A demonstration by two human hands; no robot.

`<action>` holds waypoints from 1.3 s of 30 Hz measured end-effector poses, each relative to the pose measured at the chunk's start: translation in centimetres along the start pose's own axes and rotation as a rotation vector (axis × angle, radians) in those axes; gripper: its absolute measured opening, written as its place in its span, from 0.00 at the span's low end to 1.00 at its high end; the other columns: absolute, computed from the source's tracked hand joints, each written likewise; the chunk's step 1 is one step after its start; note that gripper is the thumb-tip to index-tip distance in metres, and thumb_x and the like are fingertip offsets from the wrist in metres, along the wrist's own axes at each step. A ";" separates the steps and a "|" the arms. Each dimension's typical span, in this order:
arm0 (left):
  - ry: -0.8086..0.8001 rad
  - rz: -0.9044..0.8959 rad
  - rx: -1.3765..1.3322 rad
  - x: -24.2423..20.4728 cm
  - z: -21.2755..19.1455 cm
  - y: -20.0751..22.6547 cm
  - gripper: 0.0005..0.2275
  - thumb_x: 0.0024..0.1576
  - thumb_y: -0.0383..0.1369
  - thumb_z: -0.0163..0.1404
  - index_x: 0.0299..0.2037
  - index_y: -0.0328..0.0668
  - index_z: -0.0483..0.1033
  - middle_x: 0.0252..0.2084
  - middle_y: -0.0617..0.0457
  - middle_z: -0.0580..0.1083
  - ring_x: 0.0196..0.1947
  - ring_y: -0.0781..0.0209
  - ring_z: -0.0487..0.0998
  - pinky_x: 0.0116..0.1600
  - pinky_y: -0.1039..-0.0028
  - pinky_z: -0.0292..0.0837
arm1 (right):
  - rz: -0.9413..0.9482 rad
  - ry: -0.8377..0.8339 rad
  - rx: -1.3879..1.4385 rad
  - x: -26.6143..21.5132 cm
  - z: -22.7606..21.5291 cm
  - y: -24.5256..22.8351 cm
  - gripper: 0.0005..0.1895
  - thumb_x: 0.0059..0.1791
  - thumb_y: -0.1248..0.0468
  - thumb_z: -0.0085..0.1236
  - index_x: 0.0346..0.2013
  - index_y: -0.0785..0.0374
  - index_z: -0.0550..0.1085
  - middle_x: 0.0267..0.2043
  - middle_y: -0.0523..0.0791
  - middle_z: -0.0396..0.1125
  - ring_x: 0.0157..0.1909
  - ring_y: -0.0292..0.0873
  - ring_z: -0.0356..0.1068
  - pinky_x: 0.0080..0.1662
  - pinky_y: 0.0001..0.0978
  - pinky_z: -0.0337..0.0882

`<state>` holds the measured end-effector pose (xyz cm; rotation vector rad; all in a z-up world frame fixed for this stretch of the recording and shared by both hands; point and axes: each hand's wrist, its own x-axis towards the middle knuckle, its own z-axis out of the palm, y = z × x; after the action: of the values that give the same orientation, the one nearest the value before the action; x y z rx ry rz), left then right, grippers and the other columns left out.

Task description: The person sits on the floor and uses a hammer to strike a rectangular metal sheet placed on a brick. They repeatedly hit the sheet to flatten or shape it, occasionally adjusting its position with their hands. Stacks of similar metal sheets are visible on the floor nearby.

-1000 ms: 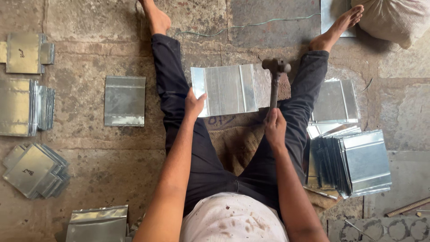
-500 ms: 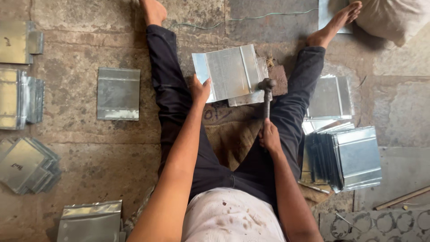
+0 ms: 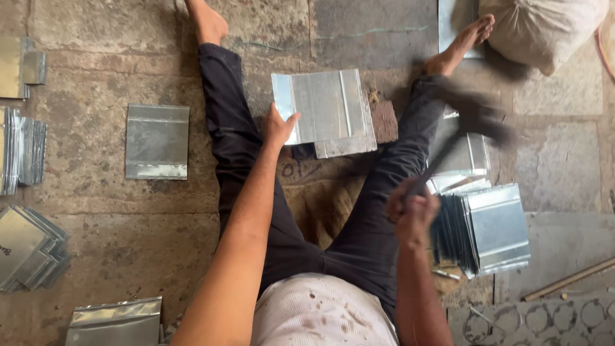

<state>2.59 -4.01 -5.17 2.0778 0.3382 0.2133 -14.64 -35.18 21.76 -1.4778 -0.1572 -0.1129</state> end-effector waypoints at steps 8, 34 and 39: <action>-0.076 -0.165 -0.008 -0.4 -1.6 3.1 0.33 0.53 0.41 0.64 0.61 0.26 0.63 0.52 0.32 0.75 0.52 0.39 0.79 0.54 0.58 0.75 | -0.978 0.082 0.108 3.2 -2.4 -8.6 0.38 0.49 0.22 0.35 0.32 0.56 0.62 0.18 0.38 0.51 0.15 0.30 0.49 0.18 0.29 0.50; -0.107 -0.194 0.026 0.2 0.1 -0.2 0.42 0.57 0.45 0.62 0.70 0.21 0.50 0.64 0.22 0.64 0.63 0.31 0.68 0.63 0.56 0.67 | -0.579 0.187 -0.146 1.6 -2.9 7.7 0.42 0.54 0.24 0.23 0.30 0.60 0.62 0.18 0.45 0.59 0.15 0.34 0.50 0.20 0.28 0.52; -0.080 -0.133 -0.046 0.3 -0.5 0.9 0.37 0.55 0.44 0.61 0.67 0.24 0.58 0.60 0.28 0.72 0.59 0.36 0.75 0.61 0.58 0.73 | 0.493 -0.041 -0.684 -2.0 -1.1 13.3 0.26 0.60 0.45 0.44 0.31 0.63 0.71 0.21 0.41 0.62 0.22 0.30 0.58 0.25 0.23 0.60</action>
<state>2.85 -3.94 -4.15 2.0041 0.4172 0.0571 -14.34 -35.13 8.30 -2.1570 0.2412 0.2919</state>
